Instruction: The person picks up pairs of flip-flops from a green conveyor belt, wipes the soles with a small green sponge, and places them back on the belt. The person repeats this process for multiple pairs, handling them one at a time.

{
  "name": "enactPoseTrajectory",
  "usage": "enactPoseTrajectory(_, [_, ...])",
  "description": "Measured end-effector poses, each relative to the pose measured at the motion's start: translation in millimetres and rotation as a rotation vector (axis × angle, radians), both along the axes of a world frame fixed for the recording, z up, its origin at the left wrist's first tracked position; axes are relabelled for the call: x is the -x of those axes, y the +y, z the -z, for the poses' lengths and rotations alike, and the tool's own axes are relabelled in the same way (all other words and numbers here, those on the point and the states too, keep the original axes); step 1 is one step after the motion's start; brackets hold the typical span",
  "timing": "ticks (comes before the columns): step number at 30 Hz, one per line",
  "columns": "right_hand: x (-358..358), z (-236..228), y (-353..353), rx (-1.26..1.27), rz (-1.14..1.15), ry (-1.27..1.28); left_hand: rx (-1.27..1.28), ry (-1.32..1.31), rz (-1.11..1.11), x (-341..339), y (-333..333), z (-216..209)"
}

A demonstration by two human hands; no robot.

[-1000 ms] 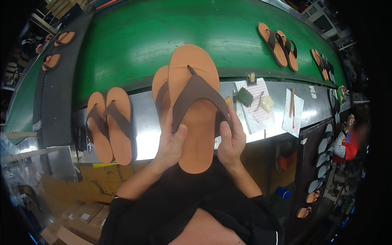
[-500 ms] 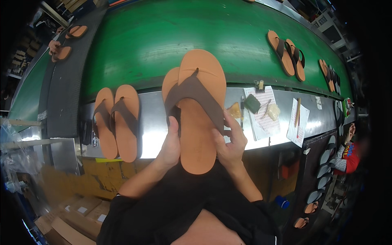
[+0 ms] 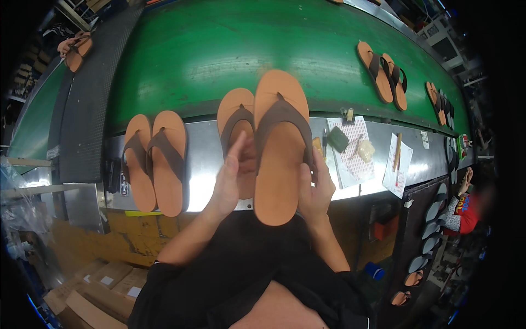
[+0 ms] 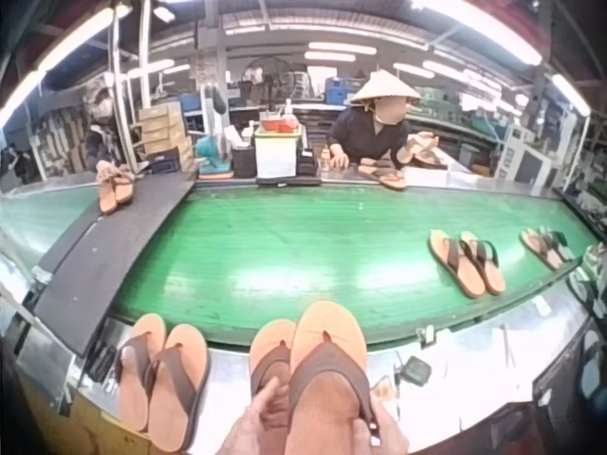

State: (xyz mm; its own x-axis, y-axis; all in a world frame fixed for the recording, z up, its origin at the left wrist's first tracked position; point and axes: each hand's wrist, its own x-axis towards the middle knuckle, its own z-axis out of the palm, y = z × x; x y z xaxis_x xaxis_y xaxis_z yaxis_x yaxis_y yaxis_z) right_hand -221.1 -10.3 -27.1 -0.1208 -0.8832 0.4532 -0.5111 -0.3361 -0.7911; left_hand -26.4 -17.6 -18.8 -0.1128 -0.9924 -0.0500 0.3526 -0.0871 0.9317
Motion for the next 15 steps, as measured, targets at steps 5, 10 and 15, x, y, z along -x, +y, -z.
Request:
enactPoseTrajectory(5, [19.3,29.2,-14.5,-0.355,0.073,0.064,-0.016,-0.556,-0.367,-23.6,-1.0,38.3])
enactPoseTrajectory(10, [15.8,19.7,-15.4,-0.116,0.031,0.294,0.070,-1.093,-0.260,-27.7,-15.6,73.3])
enactPoseTrajectory(15, [-15.1,-0.9,-13.4,-0.250,-0.165,-0.061,0.080,-0.702,-0.318,-17.8,-16.0,55.8])
